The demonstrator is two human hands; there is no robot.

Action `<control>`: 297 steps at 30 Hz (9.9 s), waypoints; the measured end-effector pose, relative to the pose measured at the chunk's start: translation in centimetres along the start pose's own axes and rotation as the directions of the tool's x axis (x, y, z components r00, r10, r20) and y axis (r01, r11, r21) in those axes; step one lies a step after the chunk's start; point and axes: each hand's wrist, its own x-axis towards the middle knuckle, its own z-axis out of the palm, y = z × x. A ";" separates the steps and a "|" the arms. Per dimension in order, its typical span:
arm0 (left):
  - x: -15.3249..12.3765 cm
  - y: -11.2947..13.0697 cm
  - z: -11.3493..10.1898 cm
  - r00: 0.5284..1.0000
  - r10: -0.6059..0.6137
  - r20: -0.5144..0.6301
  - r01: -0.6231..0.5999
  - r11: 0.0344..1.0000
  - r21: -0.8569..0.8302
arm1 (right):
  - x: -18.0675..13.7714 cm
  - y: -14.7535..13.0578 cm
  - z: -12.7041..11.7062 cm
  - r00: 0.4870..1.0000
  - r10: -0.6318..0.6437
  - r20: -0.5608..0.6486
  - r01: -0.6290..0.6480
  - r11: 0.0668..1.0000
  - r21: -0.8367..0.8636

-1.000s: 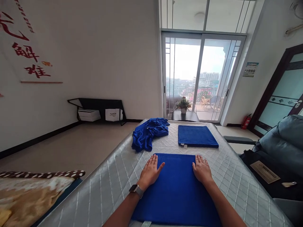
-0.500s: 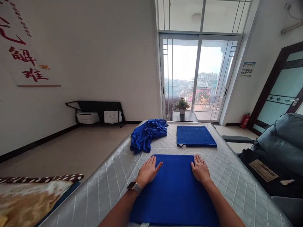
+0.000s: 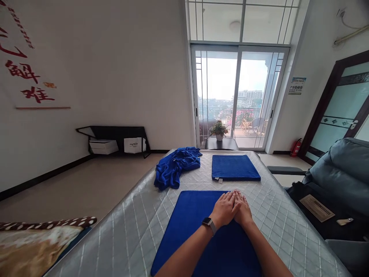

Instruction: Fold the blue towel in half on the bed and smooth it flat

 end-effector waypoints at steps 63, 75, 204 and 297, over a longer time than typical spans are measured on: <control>-10.5 -16.6 -4.2 0.903 -0.409 -0.133 0.428 0.885 0.182 | -3.6 -1.3 -0.3 0.999 0.046 0.029 -0.045 0.999 -0.023; -8.8 -11.8 -5.2 0.901 -0.401 -0.165 0.433 0.843 0.320 | -3.9 -1.6 -0.7 0.999 0.048 0.019 -0.049 0.996 0.080; -18.5 -11.8 -4.6 0.932 -0.344 -0.115 0.362 0.899 0.246 | -14.2 -2.2 -0.5 0.998 0.038 0.041 -0.040 0.999 0.033; -8.7 -7.0 -4.0 0.944 -0.326 0.055 0.317 0.939 0.137 | -4.6 -1.6 -0.7 0.998 0.055 0.032 -0.056 0.998 0.009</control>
